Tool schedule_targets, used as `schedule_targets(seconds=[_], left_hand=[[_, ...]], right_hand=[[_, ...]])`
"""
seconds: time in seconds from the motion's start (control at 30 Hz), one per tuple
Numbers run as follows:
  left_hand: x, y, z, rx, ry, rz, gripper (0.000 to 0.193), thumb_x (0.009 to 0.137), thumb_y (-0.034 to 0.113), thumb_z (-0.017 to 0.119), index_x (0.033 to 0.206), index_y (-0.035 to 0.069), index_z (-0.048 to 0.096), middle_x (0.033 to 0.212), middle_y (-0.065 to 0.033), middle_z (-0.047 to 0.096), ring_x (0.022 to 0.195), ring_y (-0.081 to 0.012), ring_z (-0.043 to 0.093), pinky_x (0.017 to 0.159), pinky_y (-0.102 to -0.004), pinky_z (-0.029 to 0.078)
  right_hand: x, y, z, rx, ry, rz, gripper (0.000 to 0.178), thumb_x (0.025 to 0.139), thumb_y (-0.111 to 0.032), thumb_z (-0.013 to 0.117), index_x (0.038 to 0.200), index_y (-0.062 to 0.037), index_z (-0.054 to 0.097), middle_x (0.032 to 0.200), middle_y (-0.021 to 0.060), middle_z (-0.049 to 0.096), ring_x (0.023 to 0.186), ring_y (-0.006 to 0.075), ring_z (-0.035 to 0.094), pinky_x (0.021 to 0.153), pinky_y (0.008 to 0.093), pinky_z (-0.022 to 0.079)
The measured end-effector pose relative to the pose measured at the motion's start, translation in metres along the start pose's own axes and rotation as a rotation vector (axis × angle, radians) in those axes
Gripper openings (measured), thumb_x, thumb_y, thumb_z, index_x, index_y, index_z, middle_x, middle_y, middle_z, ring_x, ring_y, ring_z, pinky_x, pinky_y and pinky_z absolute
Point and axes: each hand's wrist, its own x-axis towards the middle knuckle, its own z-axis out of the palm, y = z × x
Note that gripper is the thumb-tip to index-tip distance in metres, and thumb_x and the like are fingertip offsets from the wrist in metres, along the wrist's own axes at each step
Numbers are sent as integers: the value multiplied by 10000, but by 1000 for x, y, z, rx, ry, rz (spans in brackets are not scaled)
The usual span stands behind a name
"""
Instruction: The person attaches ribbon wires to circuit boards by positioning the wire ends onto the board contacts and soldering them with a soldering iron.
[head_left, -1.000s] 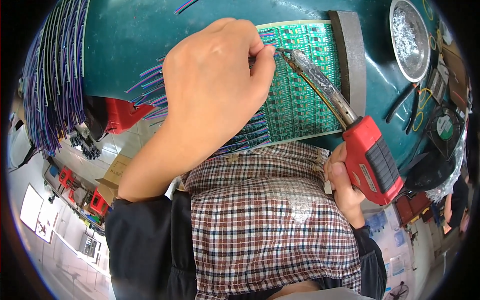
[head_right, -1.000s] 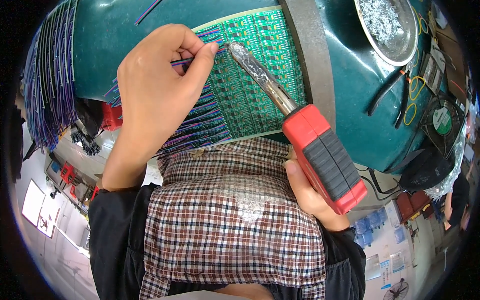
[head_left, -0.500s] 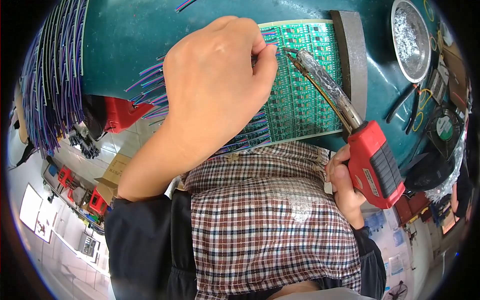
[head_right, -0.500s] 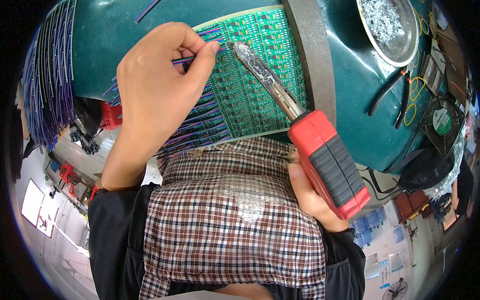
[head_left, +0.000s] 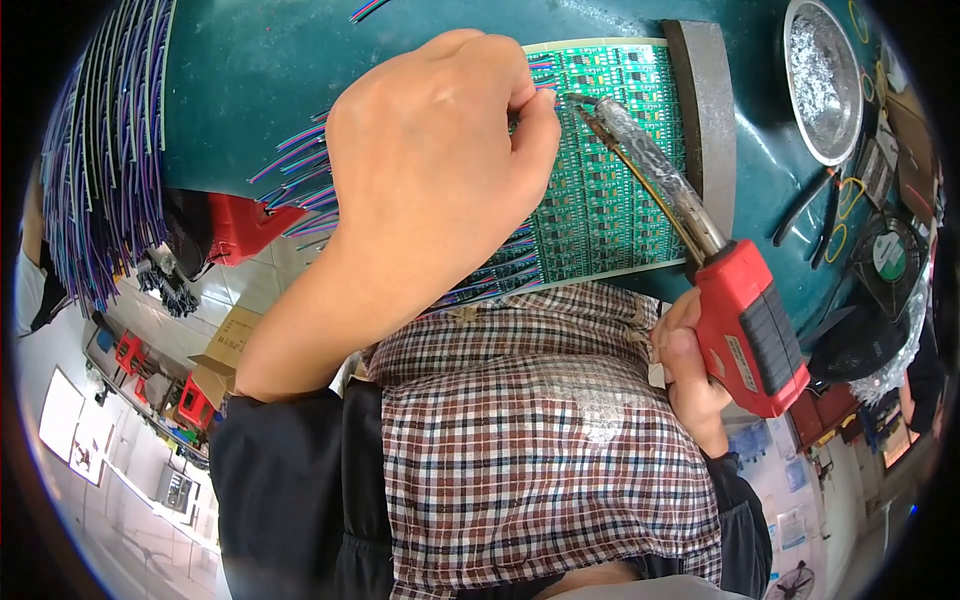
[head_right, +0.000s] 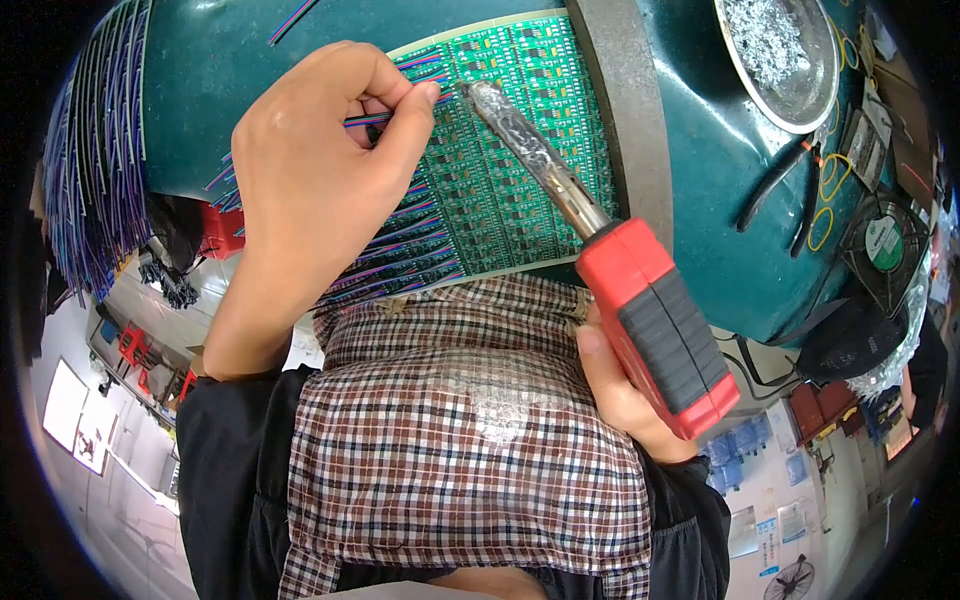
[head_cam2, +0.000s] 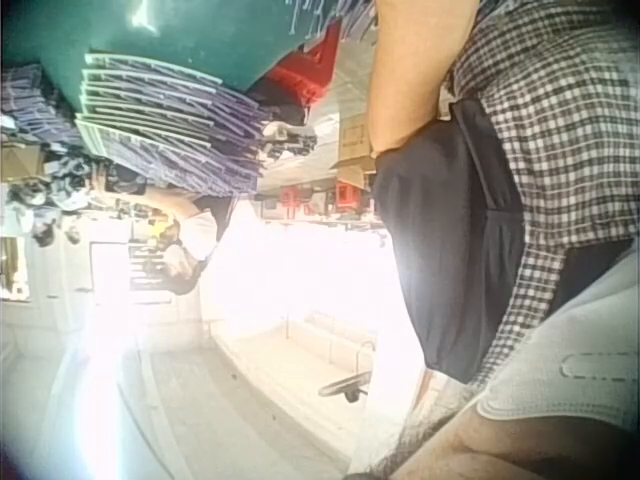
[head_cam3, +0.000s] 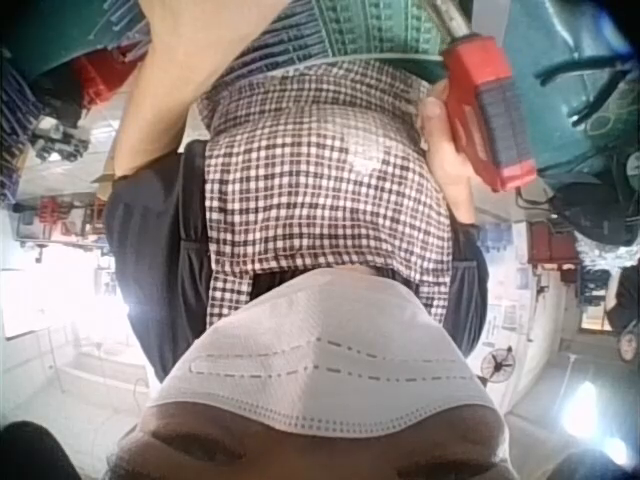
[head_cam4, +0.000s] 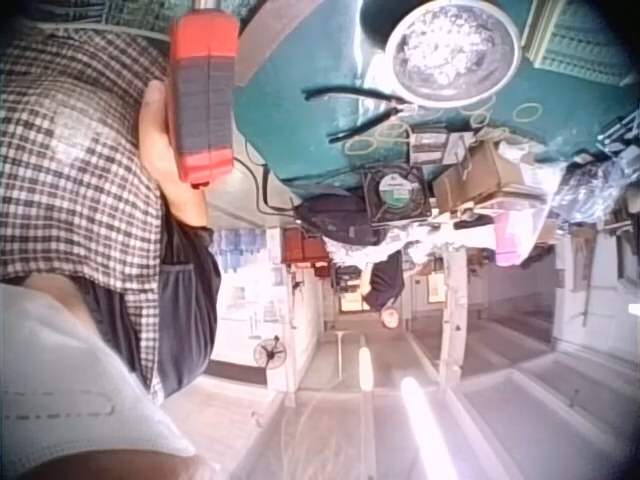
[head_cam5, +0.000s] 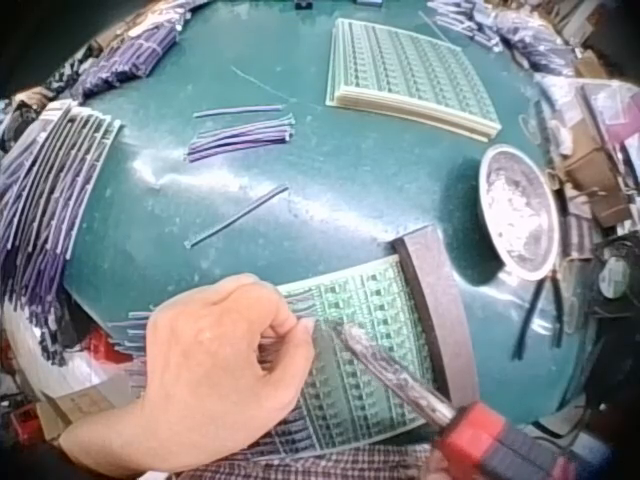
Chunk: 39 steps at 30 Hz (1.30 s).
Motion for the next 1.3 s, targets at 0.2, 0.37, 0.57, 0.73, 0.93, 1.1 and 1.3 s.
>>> schedule_targets(seconds=[0.2,0.37,0.57,0.73,0.93,1.1,1.3], left_hand=[[0,0,0,10,-3,21,187,817,145,750,718,53,621,705,-36,632,624,-166,649,535,-285,477],[2,-1,-3,-2,-10,17,187,814,155,760,720,58,631,698,-30,632,605,-159,641,545,-283,475],[2,0,-3,-7,-28,-6,182,809,162,774,726,62,646,699,-26,645,594,-150,639,556,-277,477],[3,0,-3,-11,-35,-13,182,809,164,777,729,61,651,703,-25,652,611,-147,654,559,-270,483],[3,-1,-3,-12,-33,-1,186,813,164,779,729,58,651,710,-23,659,629,-145,665,562,-264,491],[3,-1,-3,-7,-50,-9,183,810,165,781,734,58,654,719,-24,665,637,-145,668,568,-264,495],[2,-1,-4,-4,-47,-8,178,810,171,783,742,63,660,713,-23,659,600,-145,639,561,-274,481]], right_hand=[[-5,0,-6,-16,-16,10,157,901,-58,613,1003,7,512,748,60,491,535,107,439,513,263,408],[-4,-2,-2,-48,9,5,164,902,-61,622,1010,6,519,741,56,492,529,99,435,510,252,400],[-2,-2,-1,29,0,36,174,893,-39,625,1003,-7,495,734,60,487,525,98,420,500,247,389],[-1,-5,2,50,18,64,165,891,-32,624,981,-10,487,724,65,485,524,99,420,491,243,379],[-1,-3,0,0,0,31,150,891,-34,621,942,-19,481,734,70,489,526,100,419,485,245,377],[-2,-4,-2,10,16,25,170,904,-80,626,976,-9,490,711,61,491,520,99,426,507,265,402],[-7,-1,2,26,63,47,224,910,-110,635,1046,17,511,676,32,485,511,99,426,510,258,400]])
